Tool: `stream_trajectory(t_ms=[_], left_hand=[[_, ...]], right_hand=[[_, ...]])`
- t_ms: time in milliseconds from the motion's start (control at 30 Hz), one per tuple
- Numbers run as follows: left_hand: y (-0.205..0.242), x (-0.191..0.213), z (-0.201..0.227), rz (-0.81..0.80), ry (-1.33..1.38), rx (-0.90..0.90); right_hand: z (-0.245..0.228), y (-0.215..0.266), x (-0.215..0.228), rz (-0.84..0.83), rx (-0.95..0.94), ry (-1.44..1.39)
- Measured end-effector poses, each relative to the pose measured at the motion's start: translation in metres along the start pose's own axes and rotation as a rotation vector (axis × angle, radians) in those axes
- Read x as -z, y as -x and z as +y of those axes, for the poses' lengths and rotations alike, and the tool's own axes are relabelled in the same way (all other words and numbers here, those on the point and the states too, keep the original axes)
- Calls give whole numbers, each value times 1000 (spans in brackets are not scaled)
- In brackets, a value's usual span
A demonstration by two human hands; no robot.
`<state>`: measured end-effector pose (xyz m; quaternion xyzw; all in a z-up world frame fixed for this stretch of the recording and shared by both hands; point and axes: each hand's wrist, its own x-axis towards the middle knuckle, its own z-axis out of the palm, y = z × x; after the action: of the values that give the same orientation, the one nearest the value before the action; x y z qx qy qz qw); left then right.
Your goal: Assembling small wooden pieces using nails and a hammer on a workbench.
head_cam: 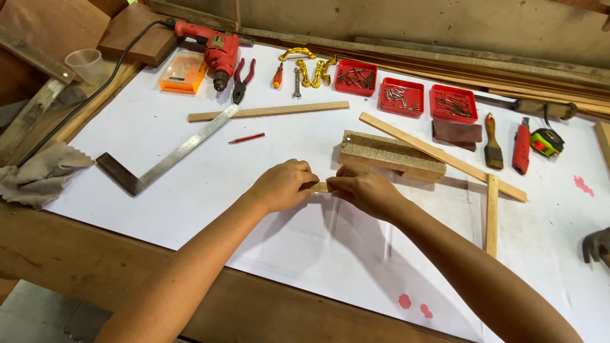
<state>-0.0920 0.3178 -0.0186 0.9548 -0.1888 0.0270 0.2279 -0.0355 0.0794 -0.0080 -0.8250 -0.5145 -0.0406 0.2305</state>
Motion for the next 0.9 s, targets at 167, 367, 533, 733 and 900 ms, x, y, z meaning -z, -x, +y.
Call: stream_trajectory(t_ms=[167,367,533,733,900], left_hand=[[-1,-10,-16,4,24,9],[-9,-24,-28,-9,45,-21],[-18,-5,-18,-28,28,-64],[-64,16,16,176,98,-204],[-127,15,58,243,95,-318]], right_hand=[[6,-8,-15,-27,-26,17],[12,-4,-18,-26,-72,25],[11,-2,-12,-28,-82,38],[11,6,38,41,-179,25],[38,24,92,217,-161,81]])
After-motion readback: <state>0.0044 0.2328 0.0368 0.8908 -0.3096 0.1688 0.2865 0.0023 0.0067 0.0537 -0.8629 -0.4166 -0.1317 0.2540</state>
